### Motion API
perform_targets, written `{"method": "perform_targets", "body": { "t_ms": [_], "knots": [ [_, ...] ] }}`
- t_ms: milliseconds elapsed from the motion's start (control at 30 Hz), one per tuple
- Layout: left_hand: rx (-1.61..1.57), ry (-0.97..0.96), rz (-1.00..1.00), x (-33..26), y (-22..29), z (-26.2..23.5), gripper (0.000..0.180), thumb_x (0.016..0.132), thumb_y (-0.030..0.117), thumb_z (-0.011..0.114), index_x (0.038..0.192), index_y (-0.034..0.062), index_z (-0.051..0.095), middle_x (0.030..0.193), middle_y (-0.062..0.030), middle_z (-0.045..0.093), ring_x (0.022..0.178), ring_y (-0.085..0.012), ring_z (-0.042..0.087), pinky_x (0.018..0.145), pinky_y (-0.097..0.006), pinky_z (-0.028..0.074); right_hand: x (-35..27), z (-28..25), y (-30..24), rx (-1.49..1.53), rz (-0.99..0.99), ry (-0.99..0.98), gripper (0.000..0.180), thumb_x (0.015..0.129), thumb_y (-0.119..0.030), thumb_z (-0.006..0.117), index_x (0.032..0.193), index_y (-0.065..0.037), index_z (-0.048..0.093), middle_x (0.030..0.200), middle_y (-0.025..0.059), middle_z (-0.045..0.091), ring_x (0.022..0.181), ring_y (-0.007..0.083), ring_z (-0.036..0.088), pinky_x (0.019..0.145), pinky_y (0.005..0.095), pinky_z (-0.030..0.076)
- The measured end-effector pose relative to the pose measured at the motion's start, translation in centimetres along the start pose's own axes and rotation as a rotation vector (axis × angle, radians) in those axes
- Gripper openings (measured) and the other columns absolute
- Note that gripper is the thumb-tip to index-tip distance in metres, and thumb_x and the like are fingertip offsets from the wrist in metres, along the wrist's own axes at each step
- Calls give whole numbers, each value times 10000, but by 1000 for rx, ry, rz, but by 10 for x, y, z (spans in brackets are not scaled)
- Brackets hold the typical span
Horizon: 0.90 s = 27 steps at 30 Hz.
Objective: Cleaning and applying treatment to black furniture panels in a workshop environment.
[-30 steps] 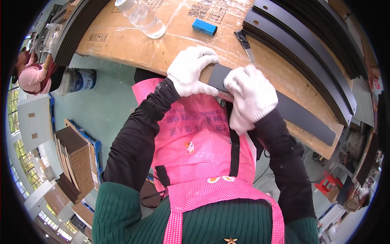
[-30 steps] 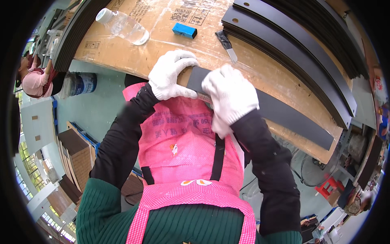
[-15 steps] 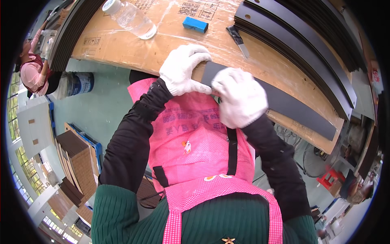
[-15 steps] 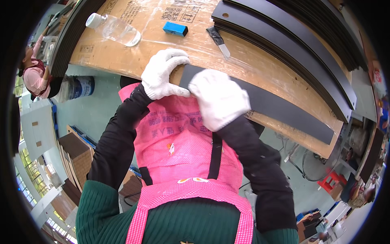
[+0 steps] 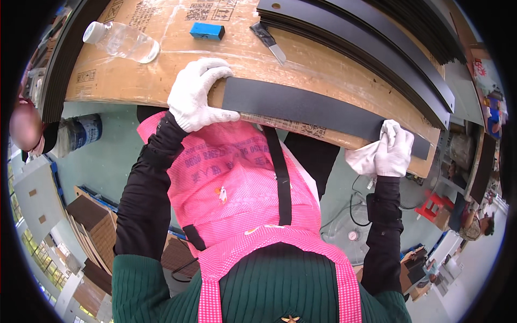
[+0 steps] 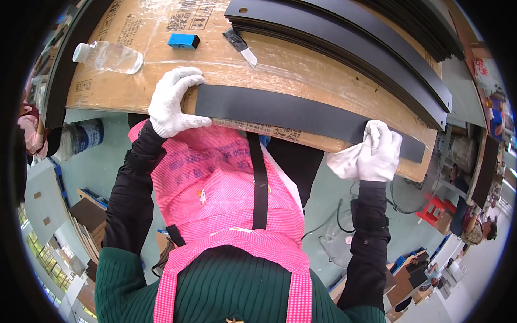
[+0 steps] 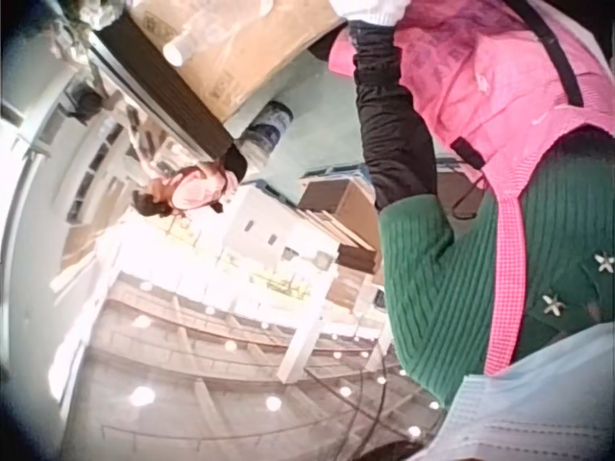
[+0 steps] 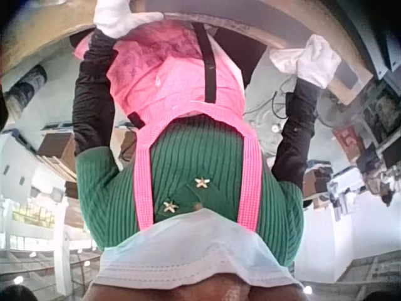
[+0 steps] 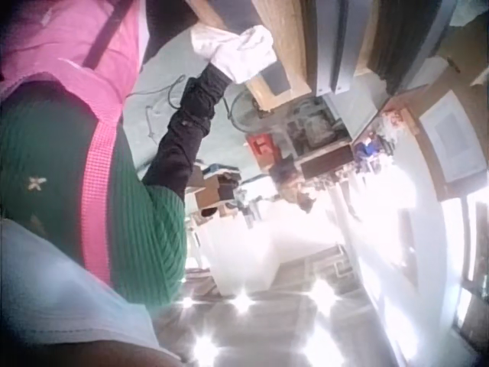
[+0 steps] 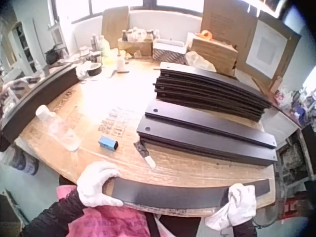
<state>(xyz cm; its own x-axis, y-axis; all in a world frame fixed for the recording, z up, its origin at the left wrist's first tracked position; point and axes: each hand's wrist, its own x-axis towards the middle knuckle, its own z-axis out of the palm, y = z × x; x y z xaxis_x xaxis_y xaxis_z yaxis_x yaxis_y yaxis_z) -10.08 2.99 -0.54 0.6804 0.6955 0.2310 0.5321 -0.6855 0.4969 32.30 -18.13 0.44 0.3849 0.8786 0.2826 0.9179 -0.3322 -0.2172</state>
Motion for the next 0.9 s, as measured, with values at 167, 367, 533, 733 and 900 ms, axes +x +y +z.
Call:
{"method": "perform_targets", "body": {
  "t_ms": [167,367,533,733,900],
  "knots": [
    [15,6,8,1,5,0,772,554,343,963,1230,86,693,1334,-127,670,1277,-368,613,1115,-472,477,18,37,-152,304,-516,243,301,696,-85,695,992,-123,735,977,100,718,856,311,712,716,407,595],
    [-289,46,-193,3,-7,26,615,708,263,882,1253,59,682,1290,-172,684,1243,-371,637,1086,-473,499,31,72,-284,477,-533,-52,157,896,-207,646,997,-102,704,1014,131,698,896,324,716,774,465,591],
    [29,-31,17,-3,-2,-1,817,586,433,954,1258,58,681,1362,-170,649,1298,-399,594,1123,-492,470,71,31,-140,-48,-472,-470,136,796,-177,723,912,-118,763,879,163,724,887,341,743,695,460,628],
    [-10,-17,12,4,-1,1,793,528,292,967,1235,76,680,1345,-143,645,1283,-384,592,1121,-488,475,50,-12,168,-860,-75,-282,247,985,-301,596,1204,-241,693,1100,74,672,1112,278,623,950,398,522],
    [24,-7,11,-2,-4,-2,810,523,327,974,1234,77,678,1352,-141,639,1289,-383,587,1130,-490,466,60,-5,286,-382,488,-8,296,1006,-366,570,1159,-181,742,1211,131,733,1180,346,659,984,449,552]
  ]
}}
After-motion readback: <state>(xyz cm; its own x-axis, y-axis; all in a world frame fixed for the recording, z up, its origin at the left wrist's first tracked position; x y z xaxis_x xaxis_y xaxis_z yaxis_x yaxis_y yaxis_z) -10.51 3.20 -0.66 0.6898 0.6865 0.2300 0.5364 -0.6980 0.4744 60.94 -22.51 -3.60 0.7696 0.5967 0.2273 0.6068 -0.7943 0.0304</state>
